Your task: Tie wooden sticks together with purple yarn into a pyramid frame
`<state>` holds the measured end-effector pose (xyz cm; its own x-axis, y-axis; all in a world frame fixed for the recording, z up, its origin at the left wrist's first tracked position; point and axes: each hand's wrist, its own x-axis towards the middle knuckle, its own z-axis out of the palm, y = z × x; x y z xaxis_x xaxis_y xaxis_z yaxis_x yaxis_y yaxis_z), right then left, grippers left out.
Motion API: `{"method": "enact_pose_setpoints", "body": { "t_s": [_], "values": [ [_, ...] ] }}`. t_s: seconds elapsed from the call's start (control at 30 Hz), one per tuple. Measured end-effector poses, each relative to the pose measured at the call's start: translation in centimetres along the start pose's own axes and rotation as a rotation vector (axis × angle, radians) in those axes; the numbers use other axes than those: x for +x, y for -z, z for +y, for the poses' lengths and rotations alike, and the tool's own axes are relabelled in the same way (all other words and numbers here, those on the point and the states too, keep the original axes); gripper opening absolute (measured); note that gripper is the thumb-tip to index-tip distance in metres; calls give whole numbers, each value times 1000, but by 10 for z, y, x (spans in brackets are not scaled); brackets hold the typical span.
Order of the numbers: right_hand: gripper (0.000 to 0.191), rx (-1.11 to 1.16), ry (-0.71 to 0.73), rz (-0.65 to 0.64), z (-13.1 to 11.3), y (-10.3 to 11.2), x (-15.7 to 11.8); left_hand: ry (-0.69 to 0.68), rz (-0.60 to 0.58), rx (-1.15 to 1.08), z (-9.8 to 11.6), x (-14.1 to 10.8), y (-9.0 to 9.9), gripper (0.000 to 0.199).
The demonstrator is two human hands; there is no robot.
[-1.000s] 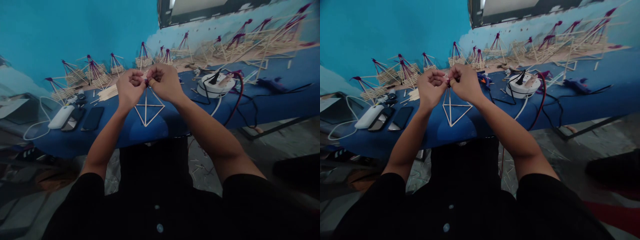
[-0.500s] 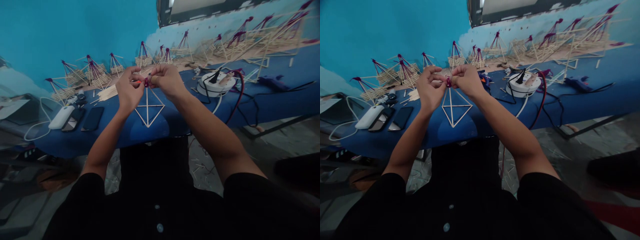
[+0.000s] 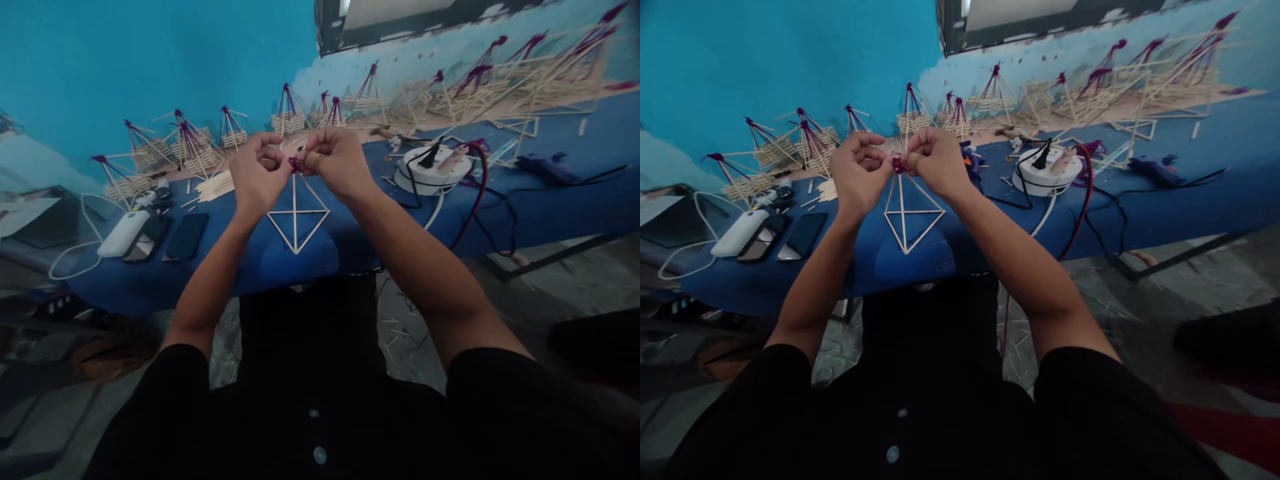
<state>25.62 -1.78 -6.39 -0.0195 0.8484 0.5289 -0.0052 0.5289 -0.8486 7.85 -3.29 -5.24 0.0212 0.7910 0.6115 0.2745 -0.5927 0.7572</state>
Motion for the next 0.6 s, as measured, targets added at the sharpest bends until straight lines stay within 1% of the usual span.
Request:
{"method": "enact_pose_setpoints", "body": {
  "t_s": [0.1, 0.17, 0.23, 0.33, 0.43, 0.53, 0.6],
  "values": [
    [26, -60, 103, -16, 10, 4, 0, -110, 20, 105, -12, 7, 8, 28],
    [24, -129, 149, -22, 13, 6, -3, -165, 18, 190, -14, 7, 15, 20],
    [20, -216, 188, -18, 12, 7, -6, -206, -10, 276, -13, 6, 23, 14],
    [11, -323, 227, -21, 8, 7, -13, -229, -80, 354, -10, 2, 30, 10],
    [5, -373, 235, -47, 5, 7, -18, -231, -136, 364, -10, -1, 34, 10],
    [9, -403, 247, -56, 3, 8, -24, -234, -161, 330, -10, -2, 37, 12],
    [10, -408, 246, -58, 2, 10, -28, -220, -187, 266, -11, -2, 39, 13]
  ]
}}
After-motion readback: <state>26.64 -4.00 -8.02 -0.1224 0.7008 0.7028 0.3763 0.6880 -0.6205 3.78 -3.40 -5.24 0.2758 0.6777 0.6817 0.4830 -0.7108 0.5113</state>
